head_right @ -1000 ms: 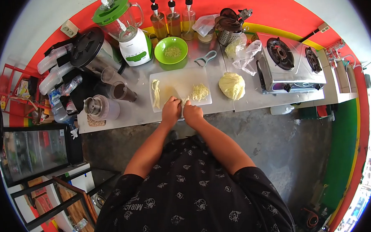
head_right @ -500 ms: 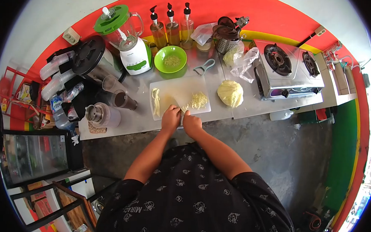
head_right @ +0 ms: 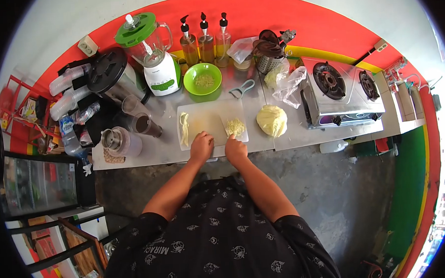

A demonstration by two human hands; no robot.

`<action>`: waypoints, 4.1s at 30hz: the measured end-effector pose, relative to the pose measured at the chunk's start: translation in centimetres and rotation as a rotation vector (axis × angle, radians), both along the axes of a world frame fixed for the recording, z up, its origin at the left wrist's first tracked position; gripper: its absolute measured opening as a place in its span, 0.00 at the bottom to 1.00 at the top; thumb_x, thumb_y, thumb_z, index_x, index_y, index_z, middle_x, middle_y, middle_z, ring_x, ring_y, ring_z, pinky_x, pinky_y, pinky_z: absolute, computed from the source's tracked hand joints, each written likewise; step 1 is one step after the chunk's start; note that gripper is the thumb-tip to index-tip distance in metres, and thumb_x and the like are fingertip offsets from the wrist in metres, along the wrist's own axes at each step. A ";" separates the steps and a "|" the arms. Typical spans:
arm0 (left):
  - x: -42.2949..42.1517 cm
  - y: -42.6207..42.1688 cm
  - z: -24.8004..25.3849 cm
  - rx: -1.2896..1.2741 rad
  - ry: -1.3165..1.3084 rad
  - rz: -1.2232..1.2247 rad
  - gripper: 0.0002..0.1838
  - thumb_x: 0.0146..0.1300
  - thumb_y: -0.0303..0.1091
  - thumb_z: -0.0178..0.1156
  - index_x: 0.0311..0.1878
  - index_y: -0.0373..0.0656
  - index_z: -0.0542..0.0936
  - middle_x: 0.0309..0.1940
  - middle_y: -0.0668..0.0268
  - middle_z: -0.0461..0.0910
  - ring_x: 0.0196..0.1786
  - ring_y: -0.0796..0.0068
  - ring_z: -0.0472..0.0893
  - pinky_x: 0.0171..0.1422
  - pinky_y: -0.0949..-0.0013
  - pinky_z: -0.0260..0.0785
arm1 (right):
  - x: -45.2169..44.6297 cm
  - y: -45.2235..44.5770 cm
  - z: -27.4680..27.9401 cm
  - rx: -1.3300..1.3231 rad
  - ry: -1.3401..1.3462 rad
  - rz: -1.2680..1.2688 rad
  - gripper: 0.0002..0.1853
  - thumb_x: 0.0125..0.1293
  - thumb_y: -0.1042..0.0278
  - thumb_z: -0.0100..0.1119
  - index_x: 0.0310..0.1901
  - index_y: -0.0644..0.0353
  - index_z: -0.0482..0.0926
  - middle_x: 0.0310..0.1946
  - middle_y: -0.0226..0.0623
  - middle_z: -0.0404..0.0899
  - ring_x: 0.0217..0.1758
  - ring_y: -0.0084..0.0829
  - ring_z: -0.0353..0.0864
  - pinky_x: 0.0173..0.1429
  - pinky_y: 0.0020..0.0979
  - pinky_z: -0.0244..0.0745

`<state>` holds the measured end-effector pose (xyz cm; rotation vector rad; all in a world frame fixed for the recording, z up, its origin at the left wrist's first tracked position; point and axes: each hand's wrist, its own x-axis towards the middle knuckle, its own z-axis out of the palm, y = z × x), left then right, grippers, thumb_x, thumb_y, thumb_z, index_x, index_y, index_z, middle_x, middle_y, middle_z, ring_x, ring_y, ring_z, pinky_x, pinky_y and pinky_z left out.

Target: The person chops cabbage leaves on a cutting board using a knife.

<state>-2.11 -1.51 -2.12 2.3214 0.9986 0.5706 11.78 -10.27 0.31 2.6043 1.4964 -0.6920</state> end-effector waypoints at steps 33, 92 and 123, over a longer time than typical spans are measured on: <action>0.9 -0.5 0.0 0.054 0.041 0.065 0.05 0.62 0.31 0.62 0.36 0.44 0.86 0.38 0.64 0.84 0.47 0.57 0.81 0.51 0.56 0.76 | -3.2 0.0 -0.5 0.039 -0.021 0.098 0.10 0.71 0.68 0.51 0.48 0.65 0.69 0.33 0.51 0.87 0.38 0.50 0.90 0.41 0.45 0.86; 0.6 1.4 0.5 -0.035 0.151 0.124 0.03 0.56 0.31 0.66 0.31 0.51 0.88 0.36 0.67 0.83 0.48 0.58 0.79 0.52 0.55 0.69 | -3.8 1.7 -0.7 0.029 0.007 0.053 0.12 0.70 0.68 0.53 0.50 0.66 0.69 0.38 0.53 0.88 0.43 0.50 0.90 0.48 0.44 0.85; -0.3 -0.1 -0.1 0.151 0.073 0.073 0.07 0.62 0.32 0.59 0.34 0.48 0.87 0.35 0.68 0.81 0.48 0.61 0.78 0.52 0.57 0.68 | -4.3 1.6 0.0 -0.002 0.033 0.042 0.12 0.70 0.68 0.54 0.49 0.65 0.68 0.38 0.56 0.87 0.44 0.51 0.90 0.48 0.45 0.85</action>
